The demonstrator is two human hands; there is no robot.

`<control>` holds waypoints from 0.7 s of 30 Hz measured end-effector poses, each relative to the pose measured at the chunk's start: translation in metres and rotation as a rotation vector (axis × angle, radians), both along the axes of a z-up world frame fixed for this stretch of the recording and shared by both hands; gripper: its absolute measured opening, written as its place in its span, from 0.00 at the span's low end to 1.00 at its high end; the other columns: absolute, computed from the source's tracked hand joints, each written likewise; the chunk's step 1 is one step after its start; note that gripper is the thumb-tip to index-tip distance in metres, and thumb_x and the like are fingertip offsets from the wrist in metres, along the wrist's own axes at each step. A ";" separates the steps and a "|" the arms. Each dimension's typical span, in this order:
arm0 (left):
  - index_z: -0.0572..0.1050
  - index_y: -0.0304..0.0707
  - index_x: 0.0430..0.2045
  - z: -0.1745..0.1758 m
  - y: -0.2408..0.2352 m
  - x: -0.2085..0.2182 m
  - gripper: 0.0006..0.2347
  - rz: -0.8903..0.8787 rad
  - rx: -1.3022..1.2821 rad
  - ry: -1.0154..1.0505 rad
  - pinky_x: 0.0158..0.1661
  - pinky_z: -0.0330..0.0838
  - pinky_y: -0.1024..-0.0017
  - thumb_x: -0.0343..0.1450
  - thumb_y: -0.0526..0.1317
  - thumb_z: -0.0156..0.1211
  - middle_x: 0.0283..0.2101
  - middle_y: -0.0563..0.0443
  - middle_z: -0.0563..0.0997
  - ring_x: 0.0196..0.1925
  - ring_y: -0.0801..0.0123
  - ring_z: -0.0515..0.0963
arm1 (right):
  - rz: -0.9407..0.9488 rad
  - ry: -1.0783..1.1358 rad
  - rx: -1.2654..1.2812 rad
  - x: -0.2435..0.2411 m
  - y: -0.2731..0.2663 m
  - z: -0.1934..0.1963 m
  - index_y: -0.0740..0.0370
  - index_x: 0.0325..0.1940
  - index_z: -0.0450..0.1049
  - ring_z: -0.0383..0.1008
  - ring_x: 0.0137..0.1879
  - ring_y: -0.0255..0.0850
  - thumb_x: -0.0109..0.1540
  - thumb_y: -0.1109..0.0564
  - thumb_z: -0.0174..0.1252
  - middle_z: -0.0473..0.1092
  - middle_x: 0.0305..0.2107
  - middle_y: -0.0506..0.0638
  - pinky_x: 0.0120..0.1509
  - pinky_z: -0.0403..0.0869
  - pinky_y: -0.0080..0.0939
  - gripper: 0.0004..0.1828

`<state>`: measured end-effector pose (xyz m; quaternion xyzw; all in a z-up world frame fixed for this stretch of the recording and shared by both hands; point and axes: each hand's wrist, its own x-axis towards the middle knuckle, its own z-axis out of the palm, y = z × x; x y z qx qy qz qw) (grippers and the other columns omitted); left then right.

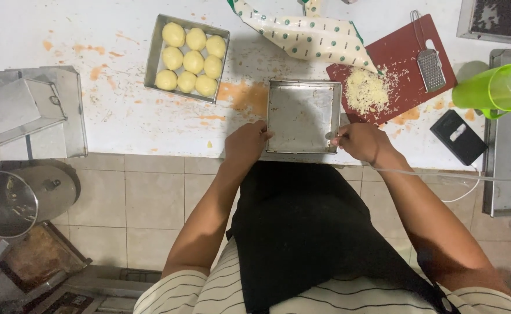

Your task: The person prepares a metal tray, then takes dough balls, flattens them, fills them with cream from a piping bag, and seals them into balls. The finished items are placed into a metal tray.

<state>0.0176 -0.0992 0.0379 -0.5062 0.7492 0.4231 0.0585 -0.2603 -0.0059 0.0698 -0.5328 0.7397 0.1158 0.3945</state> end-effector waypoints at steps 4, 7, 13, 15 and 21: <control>0.78 0.38 0.46 0.001 -0.001 0.000 0.13 -0.010 -0.003 -0.007 0.40 0.75 0.60 0.78 0.46 0.51 0.37 0.40 0.83 0.41 0.52 0.84 | -0.002 -0.005 -0.006 0.001 0.000 0.003 0.57 0.38 0.84 0.81 0.48 0.62 0.67 0.45 0.53 0.81 0.32 0.58 0.52 0.75 0.57 0.18; 0.78 0.39 0.46 0.000 -0.003 -0.001 0.13 -0.021 -0.001 -0.017 0.40 0.75 0.60 0.78 0.46 0.52 0.37 0.41 0.83 0.41 0.53 0.84 | 0.001 -0.005 -0.006 0.001 0.000 0.006 0.58 0.38 0.84 0.81 0.47 0.62 0.67 0.46 0.53 0.81 0.32 0.60 0.51 0.76 0.56 0.18; 0.77 0.39 0.47 0.006 -0.005 -0.001 0.13 -0.056 0.016 -0.046 0.40 0.75 0.59 0.78 0.46 0.51 0.39 0.41 0.82 0.43 0.52 0.84 | -0.029 -0.011 -0.032 0.002 0.001 0.004 0.59 0.38 0.84 0.82 0.43 0.59 0.68 0.47 0.53 0.80 0.30 0.59 0.49 0.76 0.54 0.18; 0.77 0.39 0.47 0.010 -0.006 -0.001 0.13 -0.052 0.024 -0.048 0.40 0.75 0.60 0.78 0.46 0.51 0.39 0.41 0.82 0.43 0.52 0.84 | -0.028 -0.004 -0.030 0.001 0.001 0.002 0.59 0.39 0.84 0.82 0.43 0.59 0.68 0.47 0.53 0.80 0.30 0.59 0.48 0.76 0.54 0.18; 0.78 0.37 0.47 0.012 -0.009 0.000 0.13 -0.027 0.068 -0.001 0.41 0.76 0.59 0.78 0.45 0.52 0.40 0.39 0.83 0.43 0.52 0.84 | -0.013 0.022 -0.019 0.002 -0.002 -0.002 0.59 0.39 0.85 0.82 0.44 0.60 0.67 0.47 0.55 0.81 0.31 0.58 0.48 0.76 0.54 0.17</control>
